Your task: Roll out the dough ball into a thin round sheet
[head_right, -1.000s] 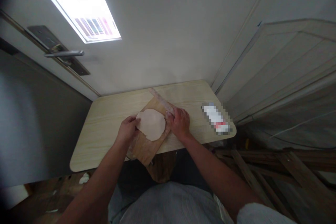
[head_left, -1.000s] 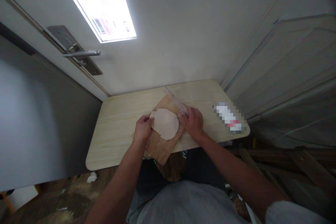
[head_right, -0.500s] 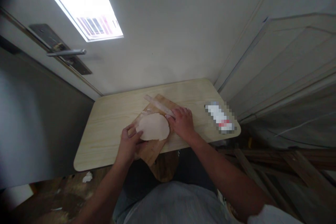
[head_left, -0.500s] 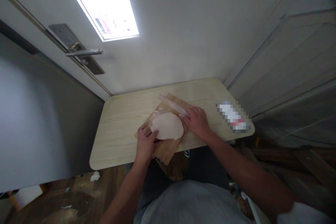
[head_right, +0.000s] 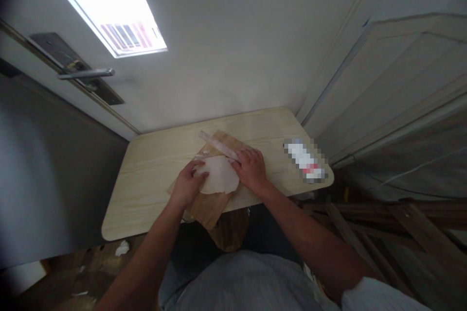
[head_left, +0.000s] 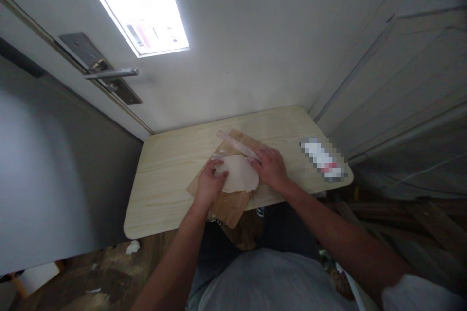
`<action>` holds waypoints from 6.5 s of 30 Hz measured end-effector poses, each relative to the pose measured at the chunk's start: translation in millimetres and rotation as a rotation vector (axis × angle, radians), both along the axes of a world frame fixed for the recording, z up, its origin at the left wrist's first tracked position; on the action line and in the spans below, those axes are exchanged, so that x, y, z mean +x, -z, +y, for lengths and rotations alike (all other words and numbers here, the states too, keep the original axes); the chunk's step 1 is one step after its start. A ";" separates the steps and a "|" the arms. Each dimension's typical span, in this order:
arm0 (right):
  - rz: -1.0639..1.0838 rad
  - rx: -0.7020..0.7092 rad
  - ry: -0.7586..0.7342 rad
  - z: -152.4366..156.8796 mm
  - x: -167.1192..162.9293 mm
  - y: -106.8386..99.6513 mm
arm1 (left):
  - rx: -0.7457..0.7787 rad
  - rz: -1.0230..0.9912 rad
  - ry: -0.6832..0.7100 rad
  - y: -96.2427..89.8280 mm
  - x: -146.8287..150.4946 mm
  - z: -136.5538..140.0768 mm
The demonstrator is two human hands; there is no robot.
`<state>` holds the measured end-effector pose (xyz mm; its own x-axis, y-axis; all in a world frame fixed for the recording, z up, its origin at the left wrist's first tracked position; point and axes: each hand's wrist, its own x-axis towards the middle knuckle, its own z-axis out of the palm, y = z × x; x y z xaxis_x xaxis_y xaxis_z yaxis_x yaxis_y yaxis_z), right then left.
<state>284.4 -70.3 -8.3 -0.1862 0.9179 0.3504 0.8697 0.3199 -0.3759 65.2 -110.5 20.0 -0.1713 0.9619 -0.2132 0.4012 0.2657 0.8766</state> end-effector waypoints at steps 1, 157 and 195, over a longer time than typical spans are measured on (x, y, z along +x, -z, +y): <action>-0.003 -0.004 0.017 3.4 1.4 0.6 | 0.035 0.041 -0.003 1.8 -0.3 -0.9; -0.325 -0.182 -0.055 61.7 -58.9 -26.3 | 0.089 1.024 0.181 -17.5 -15.3 60.9; -0.275 -0.163 0.069 61.4 -62.2 -28.2 | 0.109 1.073 0.140 -20.0 1.2 15.2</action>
<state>222.2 -8.9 19.9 -0.1893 0.9715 0.1428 0.9632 0.2120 -0.1655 66.3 -95.3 40.0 -0.1044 0.9921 0.0699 0.9927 0.0997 0.0675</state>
